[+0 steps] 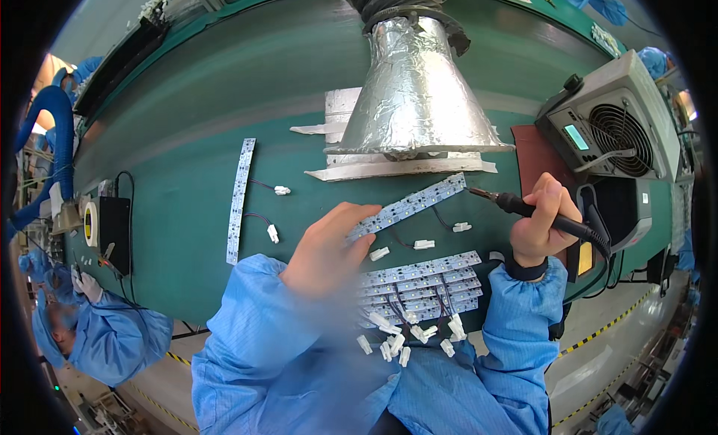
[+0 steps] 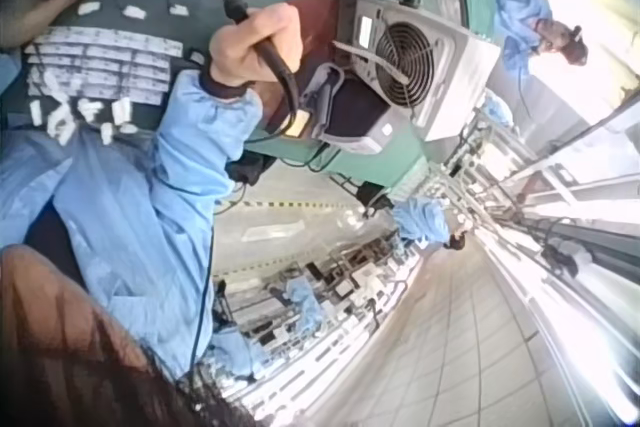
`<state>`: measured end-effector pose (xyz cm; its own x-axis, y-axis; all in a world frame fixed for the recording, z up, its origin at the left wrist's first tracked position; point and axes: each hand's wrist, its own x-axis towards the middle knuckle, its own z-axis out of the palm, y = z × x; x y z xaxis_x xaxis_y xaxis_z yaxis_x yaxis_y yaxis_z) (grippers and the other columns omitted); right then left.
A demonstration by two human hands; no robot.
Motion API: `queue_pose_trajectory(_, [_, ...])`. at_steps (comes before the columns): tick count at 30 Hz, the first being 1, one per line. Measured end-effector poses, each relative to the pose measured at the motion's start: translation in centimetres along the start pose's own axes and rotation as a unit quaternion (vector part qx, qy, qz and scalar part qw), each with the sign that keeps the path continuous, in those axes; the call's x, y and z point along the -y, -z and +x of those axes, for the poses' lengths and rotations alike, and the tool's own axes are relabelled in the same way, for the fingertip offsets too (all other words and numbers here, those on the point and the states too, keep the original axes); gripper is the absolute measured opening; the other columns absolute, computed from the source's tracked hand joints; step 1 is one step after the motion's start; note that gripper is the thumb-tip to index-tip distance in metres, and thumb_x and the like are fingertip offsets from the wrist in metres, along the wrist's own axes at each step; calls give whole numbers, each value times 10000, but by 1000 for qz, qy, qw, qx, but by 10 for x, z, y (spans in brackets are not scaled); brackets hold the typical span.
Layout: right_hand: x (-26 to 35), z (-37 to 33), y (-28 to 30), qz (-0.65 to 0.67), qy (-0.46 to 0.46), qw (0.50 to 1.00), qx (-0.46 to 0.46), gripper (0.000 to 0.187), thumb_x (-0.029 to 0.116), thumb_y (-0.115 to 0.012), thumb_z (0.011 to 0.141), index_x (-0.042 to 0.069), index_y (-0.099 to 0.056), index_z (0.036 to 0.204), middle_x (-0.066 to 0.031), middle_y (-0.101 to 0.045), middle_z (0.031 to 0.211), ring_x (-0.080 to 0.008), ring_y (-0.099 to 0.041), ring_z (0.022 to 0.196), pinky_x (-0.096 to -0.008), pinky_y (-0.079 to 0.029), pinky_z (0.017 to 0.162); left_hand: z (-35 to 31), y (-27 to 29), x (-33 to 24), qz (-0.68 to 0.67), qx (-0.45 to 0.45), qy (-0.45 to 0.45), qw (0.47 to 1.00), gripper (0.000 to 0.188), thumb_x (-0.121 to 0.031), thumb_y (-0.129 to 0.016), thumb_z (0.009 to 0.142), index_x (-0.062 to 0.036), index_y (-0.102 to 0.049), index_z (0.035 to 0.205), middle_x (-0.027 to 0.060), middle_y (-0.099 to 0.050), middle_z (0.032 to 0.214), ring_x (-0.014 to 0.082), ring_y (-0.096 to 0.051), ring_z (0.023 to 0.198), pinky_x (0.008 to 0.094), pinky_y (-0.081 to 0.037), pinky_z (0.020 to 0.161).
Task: The person picks up circuit board strips from a stack, solders their wiring connections using a soldering iron, and places the soldered strips on the workbench.
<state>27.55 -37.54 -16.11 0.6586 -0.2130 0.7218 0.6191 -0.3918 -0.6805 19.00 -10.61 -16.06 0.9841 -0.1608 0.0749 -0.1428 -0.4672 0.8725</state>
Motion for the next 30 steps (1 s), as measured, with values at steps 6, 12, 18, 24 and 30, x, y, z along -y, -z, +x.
queue_pose_trajectory(6, [-1,1,0,19,16,1000,16,406,134,-517,964,-27,-467,594,-58,-450,535,-98,-368,494,-261,-258,481,1,0,-3,-1,3,13,1000,344,38,-656,843,35,-621,1185,179,-648,1034,312,-647,924,348,-505,823])
queue_pose_trajectory(12, [-2,1,1,20,14,999,22,393,127,-519,957,-23,-474,596,-54,-455,539,-94,-369,493,-261,-254,477,1,0,-3,4,5,18,1000,348,42,-653,842,35,-619,1188,182,-646,1028,308,-644,910,344,-503,817])
queue_pose_trajectory(18, [-3,1,1,12,18,1000,17,395,132,-523,959,-22,-482,597,-56,-467,541,-92,-381,489,-257,-263,475,1,-1,-3,8,6,16,1000,348,43,-654,842,38,-619,1188,183,-645,1027,306,-643,910,344,-502,819])
queue_pose_trajectory(24, [-1,0,1,3,17,1000,19,394,135,-525,963,-26,-491,604,-59,-478,542,-90,-390,491,-255,-268,477,1,-1,0,4,9,13,1000,345,40,-655,845,40,-620,1188,185,-646,1034,309,-643,916,345,-501,827])
queue_pose_trajectory(30, [0,13,1,33,-3,996,-87,425,132,-507,969,28,-378,577,-16,-369,548,-92,-338,496,-269,-243,482,-2,1,2,6,-5,-4,1000,345,30,-662,847,37,-620,1189,182,-647,1037,315,-644,910,352,-504,822])
